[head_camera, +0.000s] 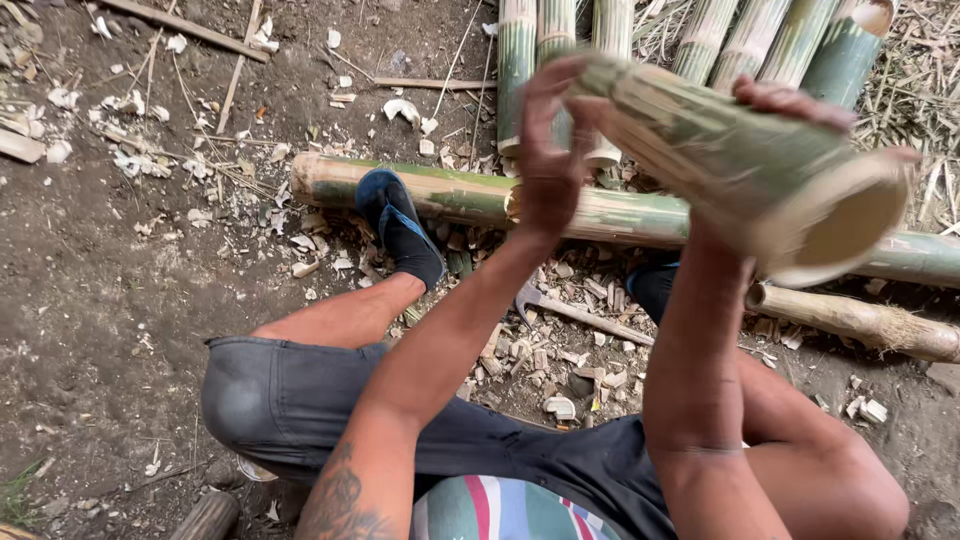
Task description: The person uses a hammer to repeatedly strike the end of a bamboo segment, shaping and smoothing the rim. The person holds the bamboo segment with one hand and swings the hammer with the other, occasionally rotating the segment to work different areas.
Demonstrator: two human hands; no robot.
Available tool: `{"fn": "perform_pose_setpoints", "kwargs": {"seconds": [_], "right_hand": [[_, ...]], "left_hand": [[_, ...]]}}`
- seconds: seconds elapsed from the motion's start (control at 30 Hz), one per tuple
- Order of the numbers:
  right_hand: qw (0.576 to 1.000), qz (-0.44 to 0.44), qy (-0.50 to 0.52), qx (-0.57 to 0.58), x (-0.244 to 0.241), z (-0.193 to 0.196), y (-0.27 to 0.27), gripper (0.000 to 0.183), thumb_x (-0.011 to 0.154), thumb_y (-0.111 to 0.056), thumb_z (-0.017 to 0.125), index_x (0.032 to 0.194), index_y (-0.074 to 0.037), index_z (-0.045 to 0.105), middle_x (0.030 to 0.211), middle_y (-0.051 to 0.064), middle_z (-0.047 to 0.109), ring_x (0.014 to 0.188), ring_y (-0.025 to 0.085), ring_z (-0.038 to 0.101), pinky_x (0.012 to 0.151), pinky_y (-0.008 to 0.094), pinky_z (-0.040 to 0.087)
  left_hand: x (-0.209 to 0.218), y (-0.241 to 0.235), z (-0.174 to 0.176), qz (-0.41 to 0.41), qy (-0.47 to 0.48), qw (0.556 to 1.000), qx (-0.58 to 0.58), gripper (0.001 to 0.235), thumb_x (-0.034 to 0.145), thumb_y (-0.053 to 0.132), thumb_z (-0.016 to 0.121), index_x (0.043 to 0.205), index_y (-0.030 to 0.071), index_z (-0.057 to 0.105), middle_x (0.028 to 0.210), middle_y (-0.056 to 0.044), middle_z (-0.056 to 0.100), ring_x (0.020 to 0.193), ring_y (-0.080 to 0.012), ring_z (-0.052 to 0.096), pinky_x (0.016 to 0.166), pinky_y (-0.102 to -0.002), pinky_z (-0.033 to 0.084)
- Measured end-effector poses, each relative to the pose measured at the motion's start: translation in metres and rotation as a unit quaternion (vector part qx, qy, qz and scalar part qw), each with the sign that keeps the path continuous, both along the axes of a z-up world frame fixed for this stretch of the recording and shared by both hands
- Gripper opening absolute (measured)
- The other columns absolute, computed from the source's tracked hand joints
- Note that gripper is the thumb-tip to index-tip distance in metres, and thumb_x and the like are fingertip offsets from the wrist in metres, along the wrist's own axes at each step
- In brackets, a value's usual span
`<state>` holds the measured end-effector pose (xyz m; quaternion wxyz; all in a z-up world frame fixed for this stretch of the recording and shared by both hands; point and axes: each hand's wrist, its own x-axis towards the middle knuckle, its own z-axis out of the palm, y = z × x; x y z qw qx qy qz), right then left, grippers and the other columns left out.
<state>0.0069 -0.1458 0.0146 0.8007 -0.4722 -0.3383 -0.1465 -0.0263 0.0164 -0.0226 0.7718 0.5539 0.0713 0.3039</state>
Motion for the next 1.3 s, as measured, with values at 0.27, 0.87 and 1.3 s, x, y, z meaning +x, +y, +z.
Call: {"fn": "perform_pose_setpoints", "kwargs": {"seconds": [0.27,0.87,1.3], "right_hand": [[0.823,0.161,0.386,-0.384,-0.05,-0.075,0.06,0.084,0.095,-0.053,0.056,0.16,-0.011,0.022,0.156,0.025,0.035,0.132,0.04,0.051,0.092,0.051,0.061],[0.742,0.058,0.278,-0.607,0.001,-0.245,0.081,0.055,0.097,-0.033,0.07,0.143,-0.009,0.053,0.139,0.017,0.056,0.117,0.027,0.067,0.096,0.04,0.059],[0.514,-0.048,0.175,-0.838,0.009,-0.239,-0.034,0.124,0.06,-0.044,0.095,0.159,-0.017,0.025,0.157,0.016,0.029,0.145,0.037,0.028,0.112,0.064,0.029]], "left_hand": [[-0.028,0.064,-0.129,-0.239,0.178,0.934,-0.198,0.113,0.076,0.048,0.09,0.156,0.001,0.026,0.136,-0.024,0.056,0.12,-0.0371,0.063,0.099,-0.054,0.06],[0.068,0.15,-0.283,-0.04,0.51,0.845,0.154,0.117,0.075,0.048,0.089,0.159,0.009,0.017,0.154,-0.021,0.04,0.131,-0.039,0.052,0.11,-0.054,0.043],[-0.002,0.043,-0.288,-0.292,0.157,0.713,0.618,0.097,0.086,0.059,0.08,0.159,0.027,0.024,0.163,-0.008,0.033,0.152,-0.0366,0.04,0.124,-0.058,0.032]]}}
